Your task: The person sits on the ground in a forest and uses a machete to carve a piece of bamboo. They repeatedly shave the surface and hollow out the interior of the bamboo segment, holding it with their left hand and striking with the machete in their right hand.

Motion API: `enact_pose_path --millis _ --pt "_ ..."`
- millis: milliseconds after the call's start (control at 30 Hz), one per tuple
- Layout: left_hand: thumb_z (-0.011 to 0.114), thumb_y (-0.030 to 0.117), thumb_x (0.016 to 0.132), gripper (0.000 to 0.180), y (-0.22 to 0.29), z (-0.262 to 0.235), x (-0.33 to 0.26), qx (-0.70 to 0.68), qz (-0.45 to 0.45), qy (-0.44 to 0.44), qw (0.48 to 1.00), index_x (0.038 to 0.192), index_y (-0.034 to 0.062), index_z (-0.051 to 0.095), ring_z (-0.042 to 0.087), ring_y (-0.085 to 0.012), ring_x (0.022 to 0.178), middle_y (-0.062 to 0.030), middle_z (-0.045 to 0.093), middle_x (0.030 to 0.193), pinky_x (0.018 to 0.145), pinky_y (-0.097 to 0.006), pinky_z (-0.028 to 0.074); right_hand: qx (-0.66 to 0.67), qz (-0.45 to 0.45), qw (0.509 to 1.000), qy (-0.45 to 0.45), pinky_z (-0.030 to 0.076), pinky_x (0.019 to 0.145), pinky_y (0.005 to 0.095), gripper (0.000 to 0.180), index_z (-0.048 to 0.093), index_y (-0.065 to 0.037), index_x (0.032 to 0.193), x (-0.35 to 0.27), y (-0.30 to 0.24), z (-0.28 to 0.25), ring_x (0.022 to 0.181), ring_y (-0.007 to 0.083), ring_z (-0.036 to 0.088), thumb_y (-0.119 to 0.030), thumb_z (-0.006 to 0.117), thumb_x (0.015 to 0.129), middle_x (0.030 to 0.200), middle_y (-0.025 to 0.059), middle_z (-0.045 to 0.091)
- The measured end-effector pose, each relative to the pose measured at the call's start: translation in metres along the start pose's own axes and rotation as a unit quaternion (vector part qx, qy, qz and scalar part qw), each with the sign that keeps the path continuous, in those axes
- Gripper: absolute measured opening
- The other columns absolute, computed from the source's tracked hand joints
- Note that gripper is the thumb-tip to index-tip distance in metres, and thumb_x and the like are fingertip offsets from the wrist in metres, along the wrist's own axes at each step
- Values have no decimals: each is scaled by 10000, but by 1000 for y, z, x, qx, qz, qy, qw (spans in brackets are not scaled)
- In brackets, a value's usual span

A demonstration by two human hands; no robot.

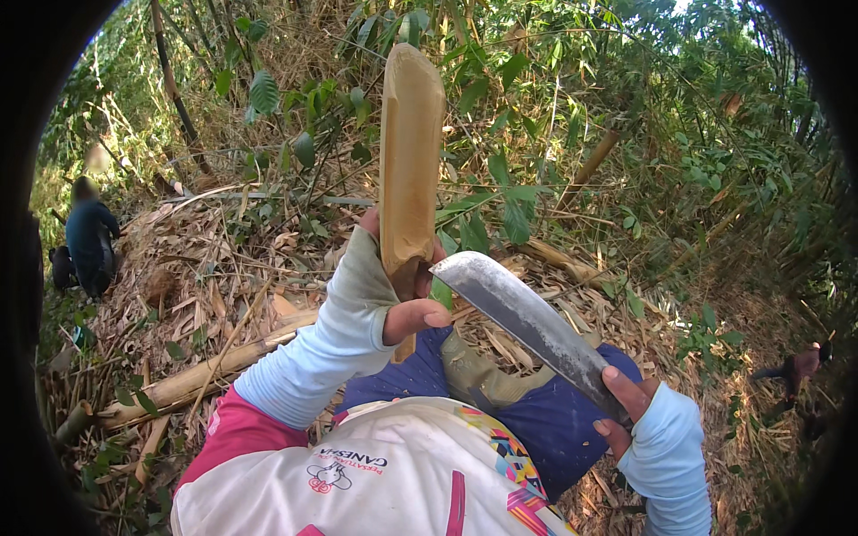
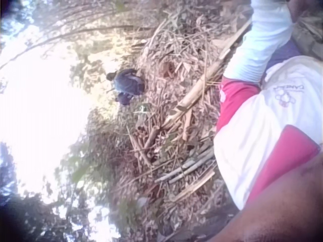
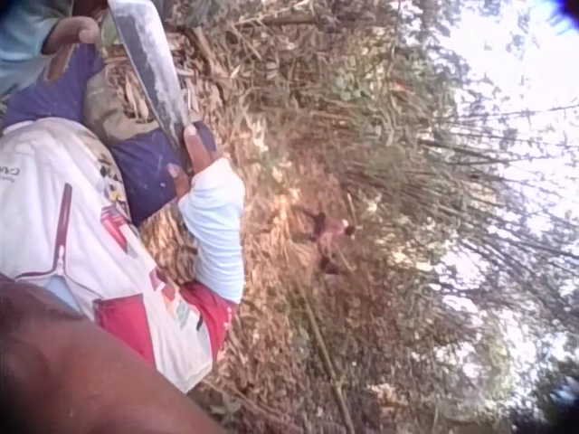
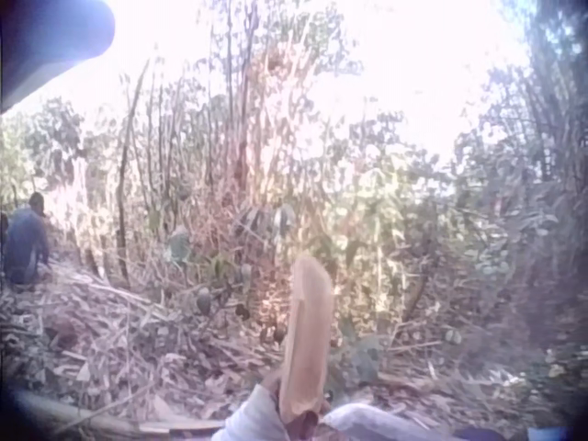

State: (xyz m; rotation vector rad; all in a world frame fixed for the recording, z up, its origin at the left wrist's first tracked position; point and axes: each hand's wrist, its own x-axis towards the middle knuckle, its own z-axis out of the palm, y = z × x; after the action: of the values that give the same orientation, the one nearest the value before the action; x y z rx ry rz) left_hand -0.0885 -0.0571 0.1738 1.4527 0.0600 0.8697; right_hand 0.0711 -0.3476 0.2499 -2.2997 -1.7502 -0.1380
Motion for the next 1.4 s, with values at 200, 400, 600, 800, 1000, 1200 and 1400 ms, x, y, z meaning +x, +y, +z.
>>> enact_pose_path --millis 200,400,600,800,1000,1200,1400 --pt "945 310 654 1142 0 2 -6 35 18 -9 999 1498 63 216 468 -51 672 -10 546 1023 579 -201 403 -14 -10 1000 7 422 524 398 770 538 -186 1375 -3 -1 -6 567 278 548 -66 818 667 707 109 544" --pt "881 292 754 1025 8 0 -12 24 33 -17 999 1500 66 216 486 -52 700 -17 551 1031 598 -211 427 34 21 999 -3 437 556 380 732 534 -157 1378 -8 5 3 594 269 555 -69 800 702 741 113 562" --pt "746 309 893 843 22 4 -15 -75 -14 -8 997 1490 38 218 540 -58 719 -26 575 927 613 -209 466 192 38 979 58 458 644 292 619 490 -72 1410 -14 25 41 688 153 568 -198 741 858 816 69 601" --pt "673 371 934 700 23 2 -23 -151 -58 -10 987 1414 22 301 582 -116 603 -79 617 913 559 -263 510 439 185 879 28 442 496 211 850 315 -28 1499 1 19 65 519 74 515 -433 716 870 690 12 537" --pt "585 490 959 676 22 1 -32 -178 -74 -27 981 1381 26 335 596 -135 596 -105 622 906 541 -275 513 530 232 814 62 486 525 233 946 285 -44 1505 7 -4 99 601 91 558 -265 819 756 784 18 555" --pt "482 541 991 636 18 4 -34 -200 -92 -29 975 1350 24 389 610 -162 604 -124 631 920 541 -282 519 643 245 717 114 503 524 288 829 216 -78 1500 0 -14 156 585 135 565 -41 702 830 800 38 534" --pt "395 604 991 649 8 1 -34 -230 -98 -55 967 1326 49 411 621 -201 627 -164 618 916 530 -300 527 704 212 662 146 512 526 354 844 148 -164 1550 -26 -11 171 562 168 563 -22 645 882 803 51 524"
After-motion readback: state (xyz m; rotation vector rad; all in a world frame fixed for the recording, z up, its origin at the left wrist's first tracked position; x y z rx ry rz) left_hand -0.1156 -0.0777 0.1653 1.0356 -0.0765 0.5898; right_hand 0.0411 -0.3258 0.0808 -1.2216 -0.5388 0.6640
